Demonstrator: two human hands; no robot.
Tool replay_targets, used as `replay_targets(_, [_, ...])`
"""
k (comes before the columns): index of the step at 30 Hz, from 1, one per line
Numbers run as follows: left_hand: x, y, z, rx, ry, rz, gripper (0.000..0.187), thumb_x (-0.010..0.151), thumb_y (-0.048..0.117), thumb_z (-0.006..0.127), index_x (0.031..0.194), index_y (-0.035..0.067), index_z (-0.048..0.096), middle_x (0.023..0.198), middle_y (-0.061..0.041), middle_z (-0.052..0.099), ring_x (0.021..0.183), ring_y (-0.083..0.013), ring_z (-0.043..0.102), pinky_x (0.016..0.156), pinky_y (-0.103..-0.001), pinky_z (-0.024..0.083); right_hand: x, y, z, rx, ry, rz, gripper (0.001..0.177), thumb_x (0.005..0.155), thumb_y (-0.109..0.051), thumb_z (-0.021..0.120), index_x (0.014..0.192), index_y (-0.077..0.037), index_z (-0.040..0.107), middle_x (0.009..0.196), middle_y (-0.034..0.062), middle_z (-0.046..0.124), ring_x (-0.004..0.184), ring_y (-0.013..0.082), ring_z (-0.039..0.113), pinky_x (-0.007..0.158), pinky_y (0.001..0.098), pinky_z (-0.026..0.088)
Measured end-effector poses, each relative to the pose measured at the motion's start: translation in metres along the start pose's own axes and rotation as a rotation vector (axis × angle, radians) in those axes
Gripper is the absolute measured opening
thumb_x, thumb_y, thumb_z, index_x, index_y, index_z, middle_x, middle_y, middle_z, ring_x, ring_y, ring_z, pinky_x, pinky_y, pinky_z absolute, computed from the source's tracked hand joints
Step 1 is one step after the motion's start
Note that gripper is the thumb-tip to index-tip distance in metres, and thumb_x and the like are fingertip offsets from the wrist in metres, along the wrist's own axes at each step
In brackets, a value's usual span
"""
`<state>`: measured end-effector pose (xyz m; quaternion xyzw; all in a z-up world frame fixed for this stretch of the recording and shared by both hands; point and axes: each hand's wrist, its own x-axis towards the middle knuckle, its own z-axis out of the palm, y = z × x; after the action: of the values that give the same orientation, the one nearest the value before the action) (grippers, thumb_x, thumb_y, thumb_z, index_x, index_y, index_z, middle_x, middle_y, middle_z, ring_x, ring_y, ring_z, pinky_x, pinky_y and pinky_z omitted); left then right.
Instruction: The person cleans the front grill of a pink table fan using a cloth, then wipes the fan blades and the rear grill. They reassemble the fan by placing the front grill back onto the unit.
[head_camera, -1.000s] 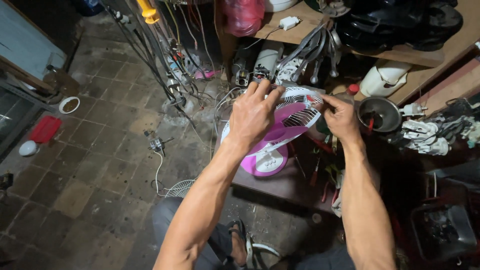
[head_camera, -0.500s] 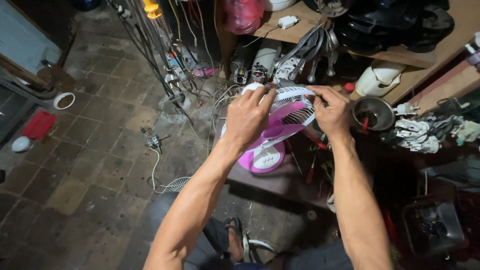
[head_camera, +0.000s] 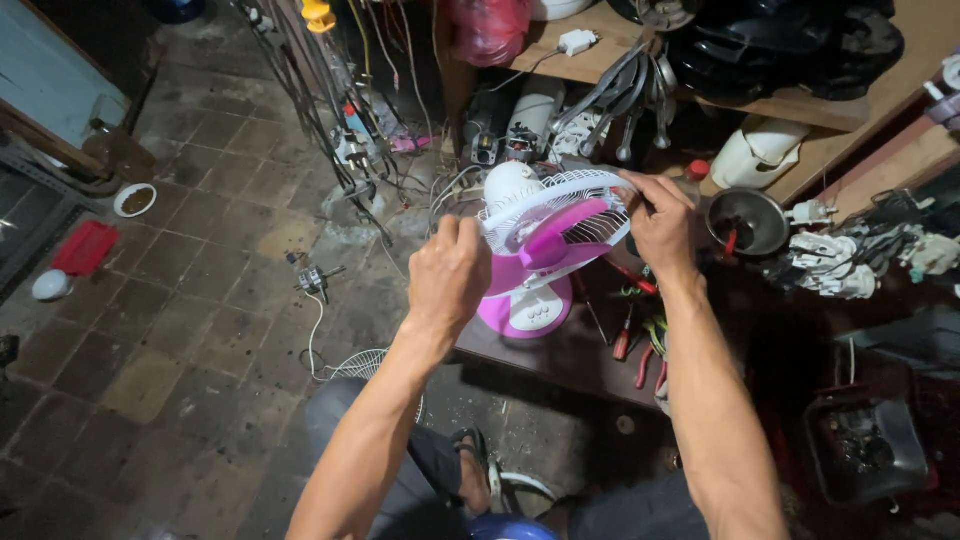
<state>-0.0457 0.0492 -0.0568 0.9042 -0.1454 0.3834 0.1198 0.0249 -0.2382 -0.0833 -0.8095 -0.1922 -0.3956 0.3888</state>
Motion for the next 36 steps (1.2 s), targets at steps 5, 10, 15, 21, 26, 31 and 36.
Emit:
replay_targets(5, [-0.009, -0.001, 0.014, -0.109, -0.167, -0.058, 0.006, 0.081, 0.006, 0.053, 0.088, 0.006, 0.053, 0.078, -0.013, 0.056, 0.052, -0.0411, 0.066, 0.046, -0.052, 0.054, -0.002, 0.002, -0.002, 0.032, -0.014, 0.026, 0.019, 0.095, -0.003, 0.076, 0.113, -0.007, 0.078, 0.092, 0.0168, 0.072, 0.091, 0.0395, 0.07, 0.08, 0.0466, 0.055])
replay_targets(10, [-0.006, 0.009, 0.007, -0.196, -0.24, -0.105, 0.014, 0.08, -0.001, 0.047, 0.093, 0.003, 0.05, 0.08, -0.015, 0.058, 0.057, -0.045, 0.068, 0.049, -0.054, 0.055, -0.003, 0.002, -0.004, 0.04, -0.015, 0.062, 0.02, 0.094, -0.005, 0.078, 0.113, -0.01, 0.078, 0.091, 0.0144, 0.072, 0.09, 0.0372, 0.07, 0.08, 0.0443, 0.055])
replay_targets(15, [-0.018, -0.003, 0.033, -0.095, -0.169, -0.086, 0.019, 0.081, 0.005, 0.047, 0.099, 0.007, 0.05, 0.083, -0.012, 0.056, 0.062, -0.0401, 0.067, 0.05, -0.051, 0.055, -0.002, 0.001, -0.004, 0.014, -0.04, 0.09, 0.021, 0.094, -0.006, 0.078, 0.114, -0.009, 0.077, 0.092, 0.0143, 0.072, 0.09, 0.036, 0.07, 0.081, 0.0443, 0.056])
replay_targets(21, [-0.04, -0.007, 0.014, -0.187, -0.014, -0.248, 0.026, 0.088, 0.01, 0.058, 0.114, 0.01, 0.053, 0.093, -0.015, 0.062, 0.074, -0.0409, 0.069, 0.057, -0.051, 0.057, -0.024, -0.005, -0.006, 0.071, -0.099, 0.472, 0.014, 0.098, -0.013, 0.072, 0.109, -0.005, 0.073, 0.093, 0.0186, 0.072, 0.095, 0.0371, 0.069, 0.083, 0.0473, 0.052])
replay_targets(26, [-0.064, -0.007, 0.001, -0.463, -0.137, -0.495, 0.044, 0.092, 0.021, 0.062, 0.129, 0.002, 0.05, 0.11, -0.029, 0.067, 0.094, -0.048, 0.068, 0.074, -0.056, 0.057, -0.067, 0.044, 0.01, 0.091, -0.097, 0.717, 0.015, 0.096, -0.021, 0.075, 0.095, -0.007, 0.069, 0.078, 0.0091, 0.068, 0.078, 0.0222, 0.069, 0.075, 0.039, 0.052])
replay_targets(31, [-0.086, -0.012, 0.014, -0.617, -0.29, -0.657, 0.044, 0.093, 0.021, 0.063, 0.129, -0.003, 0.053, 0.116, -0.03, 0.068, 0.101, -0.0433, 0.07, 0.081, -0.052, 0.059, -0.132, 0.053, 0.043, 0.022, 0.037, 0.806, 0.021, 0.089, -0.005, 0.063, 0.108, -0.002, 0.071, 0.096, 0.0225, 0.071, 0.102, 0.0354, 0.068, 0.089, 0.0474, 0.051])
replay_targets(36, [-0.094, -0.013, 0.022, -0.724, -0.273, -0.747, 0.028, 0.099, 0.018, 0.056, 0.122, 0.004, 0.064, 0.102, -0.02, 0.076, 0.09, -0.0335, 0.075, 0.073, -0.043, 0.06, -0.181, 0.007, 0.094, -0.207, -0.512, 0.912, 0.031, 0.083, -0.025, 0.072, 0.095, 0.003, 0.077, 0.094, 0.0254, 0.074, 0.107, 0.0431, 0.067, 0.091, 0.0563, 0.052])
